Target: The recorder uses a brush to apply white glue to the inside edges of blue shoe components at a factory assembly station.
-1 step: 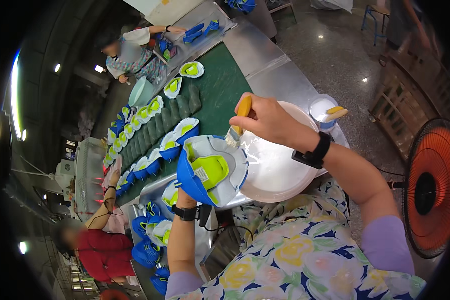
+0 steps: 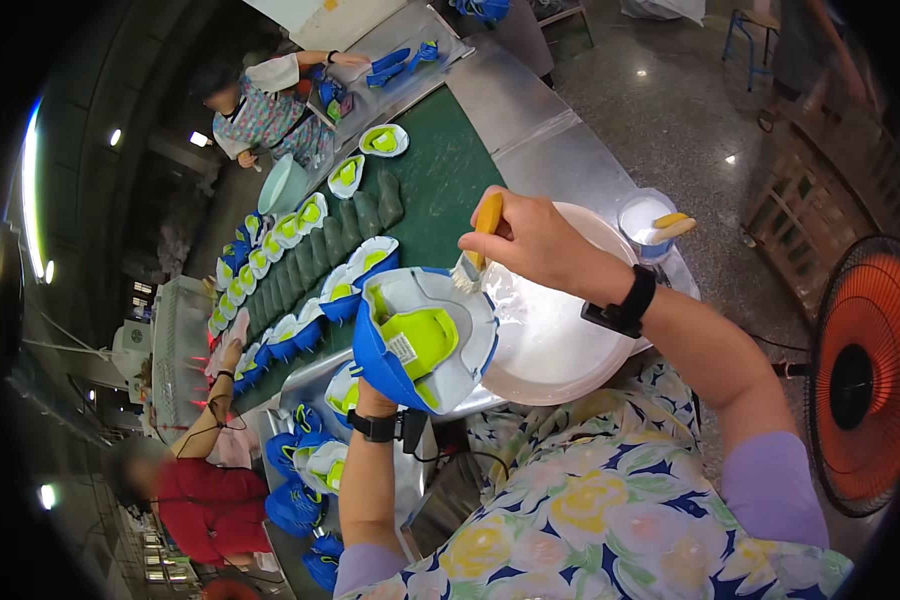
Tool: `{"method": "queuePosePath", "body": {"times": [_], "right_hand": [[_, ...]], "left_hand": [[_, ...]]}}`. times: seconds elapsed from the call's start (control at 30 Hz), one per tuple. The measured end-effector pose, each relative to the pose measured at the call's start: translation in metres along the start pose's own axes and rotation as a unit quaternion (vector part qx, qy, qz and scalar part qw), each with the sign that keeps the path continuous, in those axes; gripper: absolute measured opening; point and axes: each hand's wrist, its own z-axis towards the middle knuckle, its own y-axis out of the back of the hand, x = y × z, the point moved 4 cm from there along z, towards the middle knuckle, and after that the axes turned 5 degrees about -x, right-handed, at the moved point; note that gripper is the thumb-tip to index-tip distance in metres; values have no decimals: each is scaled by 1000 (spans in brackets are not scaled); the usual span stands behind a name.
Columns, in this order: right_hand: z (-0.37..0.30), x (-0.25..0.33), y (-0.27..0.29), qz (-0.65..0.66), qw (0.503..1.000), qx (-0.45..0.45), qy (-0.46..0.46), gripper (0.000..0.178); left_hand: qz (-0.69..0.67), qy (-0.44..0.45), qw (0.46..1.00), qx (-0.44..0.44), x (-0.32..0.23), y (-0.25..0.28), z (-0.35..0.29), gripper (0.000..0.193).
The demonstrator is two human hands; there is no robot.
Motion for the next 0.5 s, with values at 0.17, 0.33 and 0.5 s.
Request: {"method": "queuePosePath", "body": {"times": [0.17,0.33,0.5], "right_hand": [[-25,-27,-6,-5,990,-22,-137,34],[-43,-26,-9,67,966,-22,-249,30],[-51,-23,-14,109,960,2,-259,32]], "left_hand": [[-14,-19,1000,16,5,-25,1,38],[-29,-33,999,32,-2,-48,15,38],[-49,-51,997,44,-6,-63,24,38]]}}
